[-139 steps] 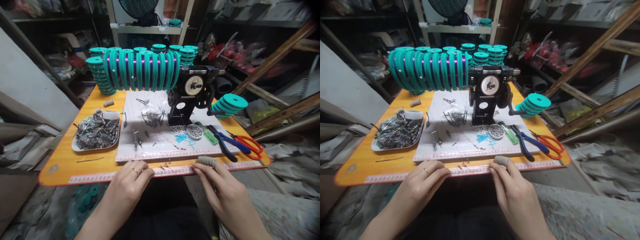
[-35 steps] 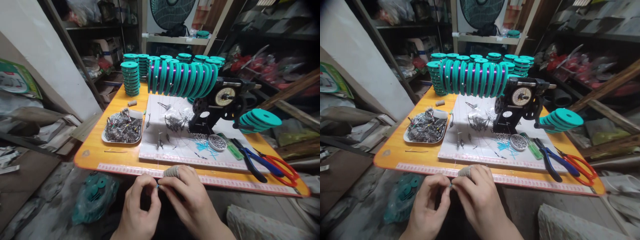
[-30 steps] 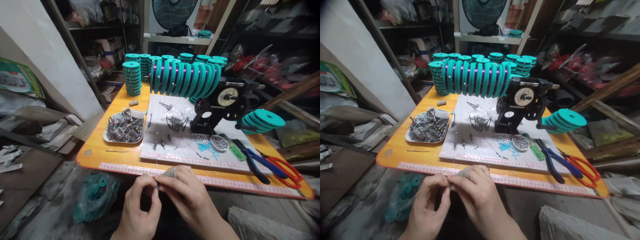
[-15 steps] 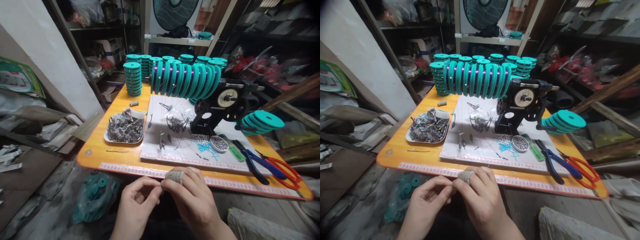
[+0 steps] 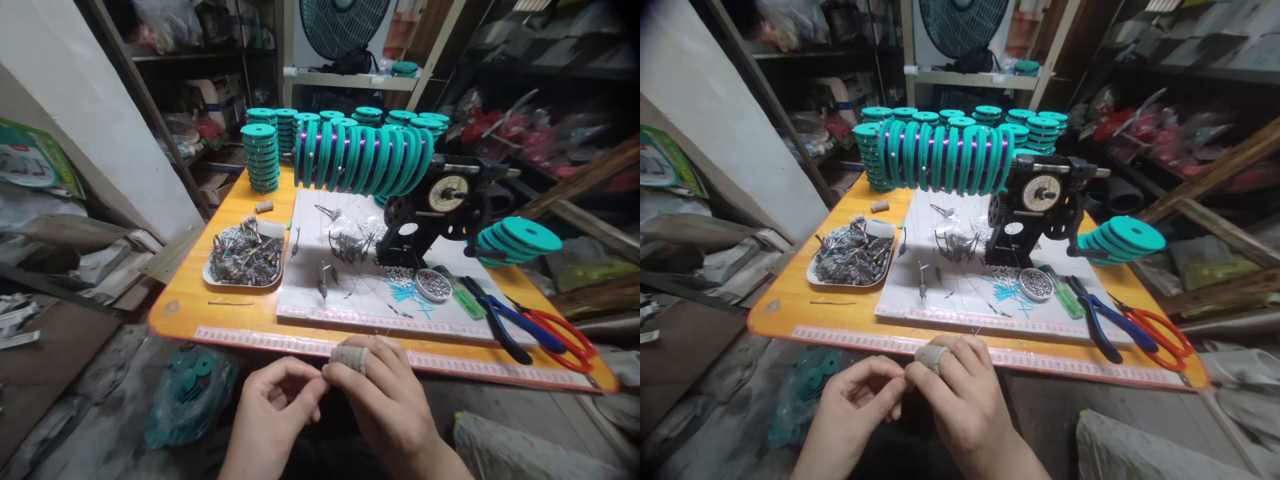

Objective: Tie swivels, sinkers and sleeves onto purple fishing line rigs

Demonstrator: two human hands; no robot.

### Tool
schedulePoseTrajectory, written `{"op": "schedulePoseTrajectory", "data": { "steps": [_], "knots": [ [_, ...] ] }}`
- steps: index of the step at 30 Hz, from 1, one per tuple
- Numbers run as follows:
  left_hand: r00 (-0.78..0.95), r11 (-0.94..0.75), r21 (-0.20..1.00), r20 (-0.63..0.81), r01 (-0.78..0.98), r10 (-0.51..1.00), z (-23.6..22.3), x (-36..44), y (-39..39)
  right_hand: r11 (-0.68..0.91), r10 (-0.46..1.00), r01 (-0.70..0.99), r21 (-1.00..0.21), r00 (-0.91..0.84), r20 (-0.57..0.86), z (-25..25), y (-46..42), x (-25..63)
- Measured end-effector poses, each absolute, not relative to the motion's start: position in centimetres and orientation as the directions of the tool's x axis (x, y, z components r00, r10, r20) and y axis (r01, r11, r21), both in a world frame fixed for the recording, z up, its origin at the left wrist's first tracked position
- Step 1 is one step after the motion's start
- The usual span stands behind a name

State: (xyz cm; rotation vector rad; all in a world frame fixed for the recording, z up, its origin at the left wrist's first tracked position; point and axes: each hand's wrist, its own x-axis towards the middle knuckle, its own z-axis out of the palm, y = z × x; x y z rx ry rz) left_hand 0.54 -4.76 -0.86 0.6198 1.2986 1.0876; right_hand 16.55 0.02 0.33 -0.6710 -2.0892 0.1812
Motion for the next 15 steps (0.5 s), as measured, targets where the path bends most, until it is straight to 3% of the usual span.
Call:
{"op": "schedulePoseTrajectory", "data": {
  "steps": [6, 15],
  "knots": [
    [-0.228, 0.291, 0.935, -0.334, -0.202, 0.915, -1.3, 0.7, -5.2, 0.828, 0.553, 0.403, -0.39, -0.471, 0.687, -0.3, 0.1, 17.3],
    [-0.293, 0.239, 0.966, -0.257, -0.095, 0.921, -1.9, 1.0, -5.2, 0.814, 0.549, 0.481, -0.325, -0.458, 0.699, -0.2, 0.4, 17.7]
  ]
}}
